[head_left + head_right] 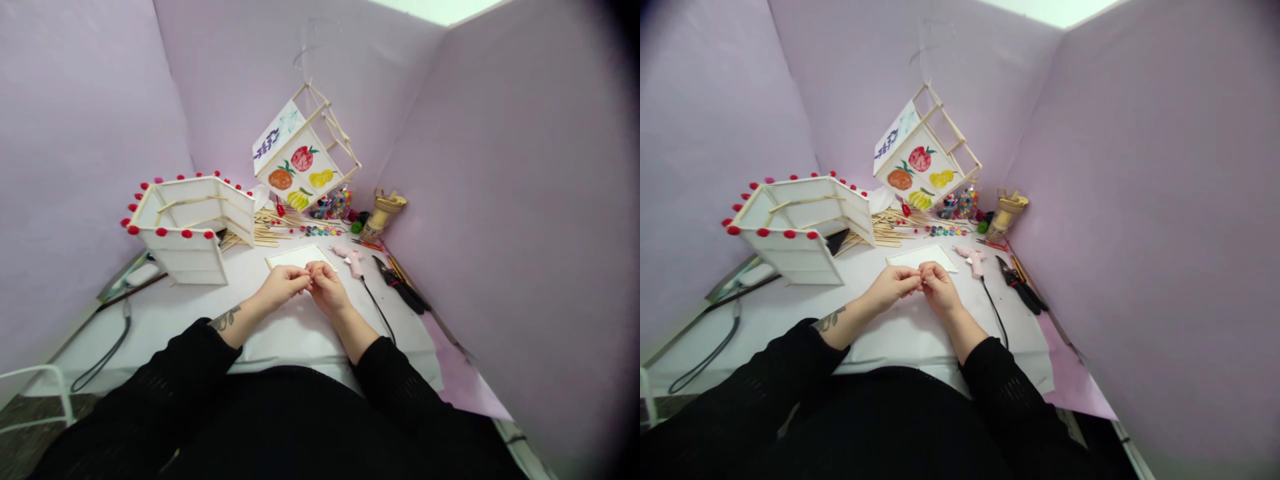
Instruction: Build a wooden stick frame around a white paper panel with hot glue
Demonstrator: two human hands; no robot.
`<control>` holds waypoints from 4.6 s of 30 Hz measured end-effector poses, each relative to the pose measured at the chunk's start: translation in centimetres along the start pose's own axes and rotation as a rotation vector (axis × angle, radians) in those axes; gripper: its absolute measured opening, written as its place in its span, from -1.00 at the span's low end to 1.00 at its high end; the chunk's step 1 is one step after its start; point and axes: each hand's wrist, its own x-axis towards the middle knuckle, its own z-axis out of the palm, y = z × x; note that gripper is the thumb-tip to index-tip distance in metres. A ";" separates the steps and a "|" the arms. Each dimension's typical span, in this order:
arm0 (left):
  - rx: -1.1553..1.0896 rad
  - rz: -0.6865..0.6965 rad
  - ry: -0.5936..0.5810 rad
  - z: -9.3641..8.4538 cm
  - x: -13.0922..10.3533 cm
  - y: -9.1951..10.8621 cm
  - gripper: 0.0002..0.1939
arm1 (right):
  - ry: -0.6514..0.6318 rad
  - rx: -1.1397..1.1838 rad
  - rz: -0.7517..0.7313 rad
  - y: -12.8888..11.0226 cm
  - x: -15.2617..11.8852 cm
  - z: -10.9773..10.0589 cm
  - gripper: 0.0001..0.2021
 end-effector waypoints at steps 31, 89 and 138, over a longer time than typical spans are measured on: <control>-0.048 0.006 0.020 0.1 -0.1 0.0 -0.76 | -0.035 0.026 -0.012 0.2 0.1 0.2 -0.68; 0.996 0.198 0.498 -5.7 2.8 -2.0 -0.77 | -0.003 0.322 0.178 -2.0 -0.3 0.0 -0.55; 0.812 0.686 0.307 -1.2 0.8 -1.5 -0.88 | 0.249 -0.072 0.003 0.2 0.2 -0.3 -0.73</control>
